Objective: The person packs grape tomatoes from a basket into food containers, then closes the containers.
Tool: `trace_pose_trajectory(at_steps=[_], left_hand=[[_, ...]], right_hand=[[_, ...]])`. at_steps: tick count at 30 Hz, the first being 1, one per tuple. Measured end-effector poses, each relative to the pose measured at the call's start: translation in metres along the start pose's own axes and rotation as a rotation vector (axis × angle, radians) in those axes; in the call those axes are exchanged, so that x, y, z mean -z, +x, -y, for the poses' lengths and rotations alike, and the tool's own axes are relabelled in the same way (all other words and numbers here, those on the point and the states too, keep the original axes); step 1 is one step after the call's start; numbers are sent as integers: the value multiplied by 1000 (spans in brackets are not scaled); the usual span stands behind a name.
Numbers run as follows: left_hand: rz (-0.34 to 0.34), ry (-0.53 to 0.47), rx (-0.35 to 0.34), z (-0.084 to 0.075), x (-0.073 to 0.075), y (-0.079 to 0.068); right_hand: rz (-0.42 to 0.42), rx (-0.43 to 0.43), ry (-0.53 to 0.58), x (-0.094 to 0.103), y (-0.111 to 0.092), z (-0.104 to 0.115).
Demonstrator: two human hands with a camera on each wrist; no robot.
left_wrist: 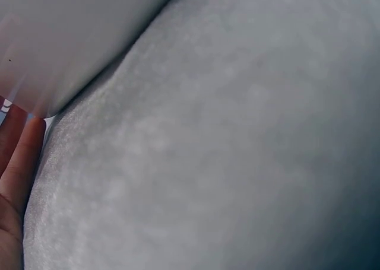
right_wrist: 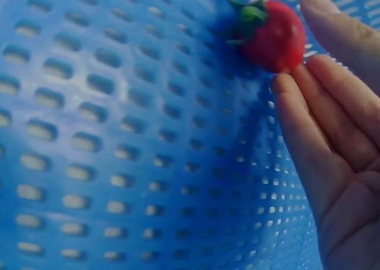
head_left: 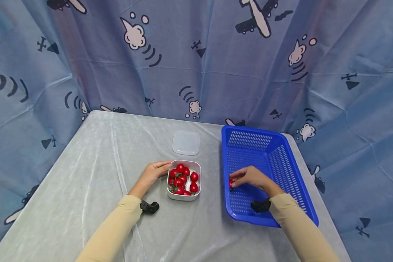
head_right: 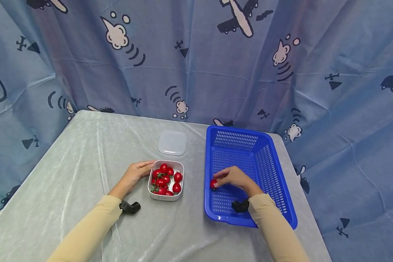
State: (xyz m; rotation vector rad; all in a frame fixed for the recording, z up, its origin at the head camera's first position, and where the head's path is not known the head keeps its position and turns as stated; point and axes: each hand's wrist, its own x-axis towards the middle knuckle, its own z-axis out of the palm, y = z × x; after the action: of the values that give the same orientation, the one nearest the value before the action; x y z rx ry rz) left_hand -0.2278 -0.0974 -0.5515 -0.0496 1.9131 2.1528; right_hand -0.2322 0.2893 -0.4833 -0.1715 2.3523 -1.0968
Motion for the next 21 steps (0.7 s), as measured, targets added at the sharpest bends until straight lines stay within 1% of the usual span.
trace_pose_trajectory(at_steps=[3,6,13,16,20,21], left_hand=[[7,-8,5,1,1,1],[8,-14,8,3,1,2],[12,-12,2,4,2,3],[11,-16,-2,4,2,3],[-1,-5,-2,3,2,3],[-5,-4,0,3,2,3]], right_hand=[[-2,3,-46,-3,0,2],[-2,7,-69,-5,0,3],[-15,-39,-76,-6,-1,6],[-8,-22,-83,-5,-2,9],[10,55,-96,-5,-3,13],[9,60,-97,-5,-2,14]])
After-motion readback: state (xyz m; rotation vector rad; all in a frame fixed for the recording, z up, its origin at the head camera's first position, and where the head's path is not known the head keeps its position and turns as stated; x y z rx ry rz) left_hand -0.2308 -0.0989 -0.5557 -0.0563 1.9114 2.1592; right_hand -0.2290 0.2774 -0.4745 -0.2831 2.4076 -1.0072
